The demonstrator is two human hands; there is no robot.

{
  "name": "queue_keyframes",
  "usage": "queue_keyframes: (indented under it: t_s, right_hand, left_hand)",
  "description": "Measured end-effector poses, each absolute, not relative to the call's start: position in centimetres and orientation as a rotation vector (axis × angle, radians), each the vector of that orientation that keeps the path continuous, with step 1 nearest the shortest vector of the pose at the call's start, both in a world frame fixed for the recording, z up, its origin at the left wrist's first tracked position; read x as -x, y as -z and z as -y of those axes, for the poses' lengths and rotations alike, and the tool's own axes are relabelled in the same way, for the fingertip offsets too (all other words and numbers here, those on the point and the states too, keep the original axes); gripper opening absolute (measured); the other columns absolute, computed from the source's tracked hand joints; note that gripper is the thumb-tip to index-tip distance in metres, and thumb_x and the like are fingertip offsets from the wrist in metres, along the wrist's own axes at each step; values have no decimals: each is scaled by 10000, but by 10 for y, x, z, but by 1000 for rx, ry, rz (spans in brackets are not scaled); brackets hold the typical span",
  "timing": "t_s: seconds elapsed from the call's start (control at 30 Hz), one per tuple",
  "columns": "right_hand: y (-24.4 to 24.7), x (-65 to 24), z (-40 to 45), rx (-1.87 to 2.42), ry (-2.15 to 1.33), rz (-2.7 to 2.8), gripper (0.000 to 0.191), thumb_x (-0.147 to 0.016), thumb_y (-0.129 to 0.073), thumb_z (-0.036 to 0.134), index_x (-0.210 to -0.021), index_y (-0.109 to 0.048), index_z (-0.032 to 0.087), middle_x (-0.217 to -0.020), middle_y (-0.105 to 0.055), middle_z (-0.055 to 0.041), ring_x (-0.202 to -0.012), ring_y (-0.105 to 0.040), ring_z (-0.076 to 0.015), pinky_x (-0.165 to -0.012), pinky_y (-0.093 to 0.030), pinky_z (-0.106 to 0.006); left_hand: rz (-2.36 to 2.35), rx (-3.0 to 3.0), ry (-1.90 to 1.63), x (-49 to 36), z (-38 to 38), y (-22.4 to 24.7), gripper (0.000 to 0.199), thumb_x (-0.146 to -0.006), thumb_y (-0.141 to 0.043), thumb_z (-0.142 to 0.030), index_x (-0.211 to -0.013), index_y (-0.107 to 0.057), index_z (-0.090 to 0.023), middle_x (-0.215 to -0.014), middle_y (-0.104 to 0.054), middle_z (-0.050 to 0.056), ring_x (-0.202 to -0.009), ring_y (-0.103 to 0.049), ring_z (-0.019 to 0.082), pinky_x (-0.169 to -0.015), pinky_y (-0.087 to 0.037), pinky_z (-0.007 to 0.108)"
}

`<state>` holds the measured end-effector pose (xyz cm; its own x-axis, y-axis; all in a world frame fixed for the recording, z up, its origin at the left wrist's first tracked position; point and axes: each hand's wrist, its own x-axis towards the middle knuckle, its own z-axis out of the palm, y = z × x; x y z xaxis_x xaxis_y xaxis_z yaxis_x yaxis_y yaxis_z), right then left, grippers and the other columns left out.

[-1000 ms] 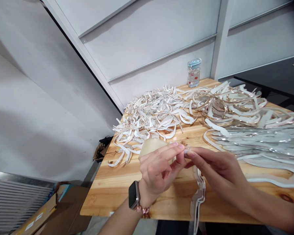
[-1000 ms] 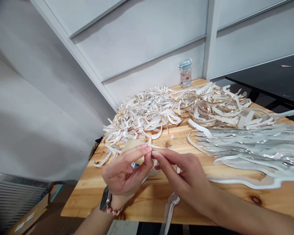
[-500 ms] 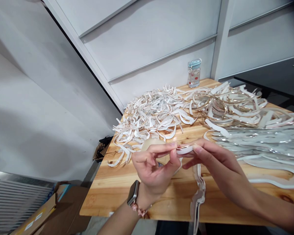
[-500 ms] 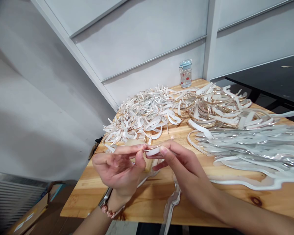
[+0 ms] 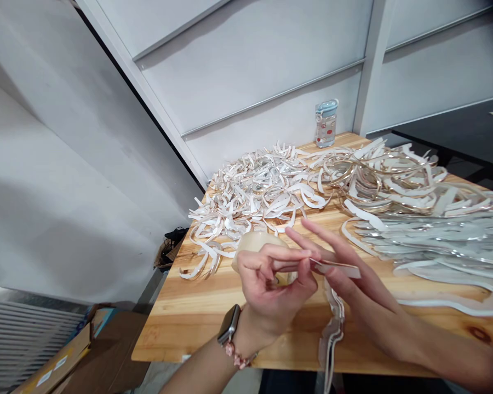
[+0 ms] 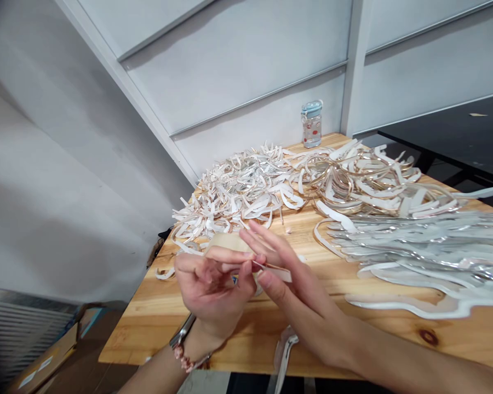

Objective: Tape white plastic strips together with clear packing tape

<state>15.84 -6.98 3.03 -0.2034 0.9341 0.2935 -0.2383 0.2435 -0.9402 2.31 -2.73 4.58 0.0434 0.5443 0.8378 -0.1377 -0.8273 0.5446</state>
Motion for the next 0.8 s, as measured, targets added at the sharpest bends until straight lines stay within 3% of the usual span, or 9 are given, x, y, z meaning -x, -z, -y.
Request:
queue_keyframes:
  t_s: [0.13,0.23,0.33,0.43,0.6,0.8]
  right_hand:
    - [-28,-158,68,849,-1386,1291,456,-1044,-338,545,-1470,-458,436,-1589,-424,55,-1518,-283,-236,-1263,-71,-541]
    - [-27,-158,62,737,-1477,1175,470,-1041,-329,559,-1452,-494,401,-1518,-524,24,-1477,-373,-255,-1261,-104,-550]
    - [-25,-158,55,598,-1528,1094,475,-1035,-326,574,-1470,-451,429,-1519,-520,33,-1473,-380,-251,-1254,-136,-555]
    - [-23,-158,52,582,-1571,1085,507,-1022,-291,618,-1511,-325,487,-1567,-448,65,-1498,-326,-248,-1246,-99,-582]
    - [-18,-158,52,595,-1604,1120,519,-1031,-285,595,-1536,-242,484,-1610,-368,88,-1544,-182,-220,-1244,-116,-575]
    - [-18,-159,48,619,-1584,1115,554,-1023,-297,611,-1542,-287,416,-1587,-413,46,-1536,-213,-226,-1249,-111,-551]
  left_hand:
    - [-463,-1750,-1798,-24,29,-44,380,-889,-691,-81,-878,-338,-223,-903,-701,-49,-707,-777,131,-612,-655,159]
    - [-482,-1681,-1828,-21,28,-44,362,-892,-671,-57,-892,-348,-221,-900,-677,-68,-600,-749,93,-550,-629,131]
    - [-413,-1912,-1869,-18,26,-44,343,-858,-643,13,-987,-414,-206,-971,-703,-4,-737,-769,128,-596,-651,185]
    - [-411,-2177,-1870,-17,25,-42,453,-784,-744,-30,-1118,-477,-180,-1087,-724,84,-942,-760,199,-732,-676,281]
    - [-426,-2255,-1732,-15,25,-41,402,-811,-758,-45,-1134,-561,-183,-970,-777,49,-839,-773,167,-766,-671,281]
    - [-498,-2393,-1711,-13,25,-46,425,-816,-758,-44,-1170,-570,-186,-994,-784,47,-864,-771,156,-805,-659,270]
